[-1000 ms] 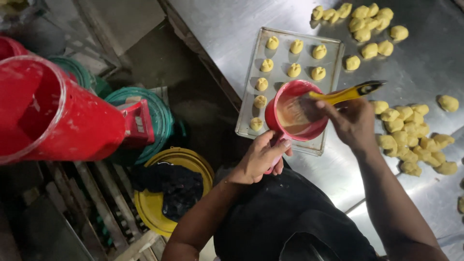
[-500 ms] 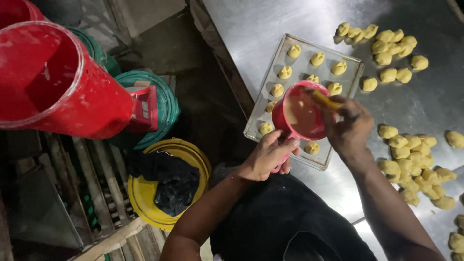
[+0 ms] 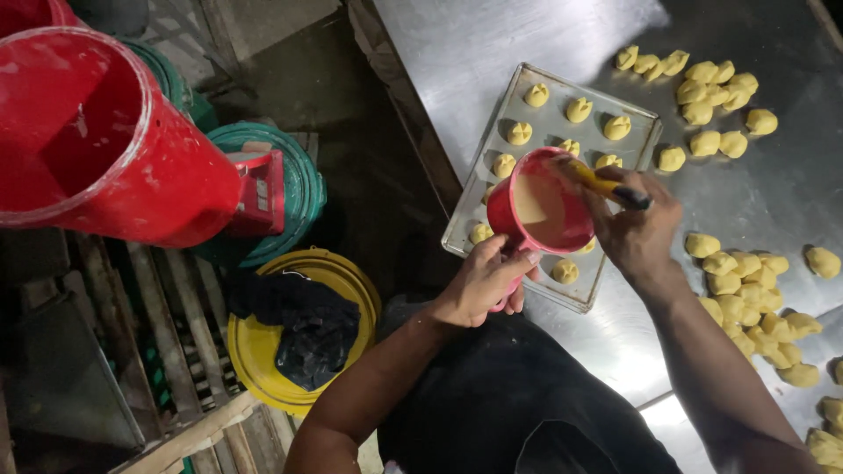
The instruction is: Apply an egg wash to shaped dough and prepare more dough balls for baking.
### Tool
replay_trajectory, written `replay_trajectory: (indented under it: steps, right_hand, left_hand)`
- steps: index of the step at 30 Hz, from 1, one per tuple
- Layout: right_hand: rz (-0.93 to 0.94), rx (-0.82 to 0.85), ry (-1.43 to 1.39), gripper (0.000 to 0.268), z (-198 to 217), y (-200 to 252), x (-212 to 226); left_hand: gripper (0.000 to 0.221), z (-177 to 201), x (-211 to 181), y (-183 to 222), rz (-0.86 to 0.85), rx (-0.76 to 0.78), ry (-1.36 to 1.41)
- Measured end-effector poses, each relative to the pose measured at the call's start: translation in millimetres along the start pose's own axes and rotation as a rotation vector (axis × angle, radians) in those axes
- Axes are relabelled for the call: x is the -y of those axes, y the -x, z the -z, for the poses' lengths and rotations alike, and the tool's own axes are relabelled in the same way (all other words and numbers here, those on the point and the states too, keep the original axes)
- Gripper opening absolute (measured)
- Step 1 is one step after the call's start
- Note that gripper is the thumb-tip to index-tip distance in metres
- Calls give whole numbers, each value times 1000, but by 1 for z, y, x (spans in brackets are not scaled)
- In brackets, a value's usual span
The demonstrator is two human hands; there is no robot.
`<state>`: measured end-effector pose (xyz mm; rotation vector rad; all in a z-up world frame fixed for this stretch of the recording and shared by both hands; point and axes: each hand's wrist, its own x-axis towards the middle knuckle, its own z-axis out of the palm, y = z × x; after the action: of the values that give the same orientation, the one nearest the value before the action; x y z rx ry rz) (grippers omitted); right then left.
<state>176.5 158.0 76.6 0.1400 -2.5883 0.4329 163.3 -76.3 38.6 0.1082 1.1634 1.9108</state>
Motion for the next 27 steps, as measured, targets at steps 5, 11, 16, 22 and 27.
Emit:
replay_trajectory:
  steps: [5, 11, 16, 22, 27]
  right_hand:
    - [158, -19, 34, 29, 4, -4, 20]
    - [-528, 42, -600, 28, -10, 0, 19]
    - [-614, 151, -801, 23, -16, 1, 8]
    - [-393, 160, -99, 34, -16, -12, 0]
    - [125, 31, 4, 30, -10, -17, 7]
  left_hand:
    - [33, 1, 4, -6, 6, -8, -1]
    - [33, 3, 5, -8, 27, -13, -11]
    - [32, 5, 6, -10, 30, -15, -18]
    - [30, 8, 12, -10, -34, -33, -22]
    - [29, 12, 18, -15, -60, -48, -65]
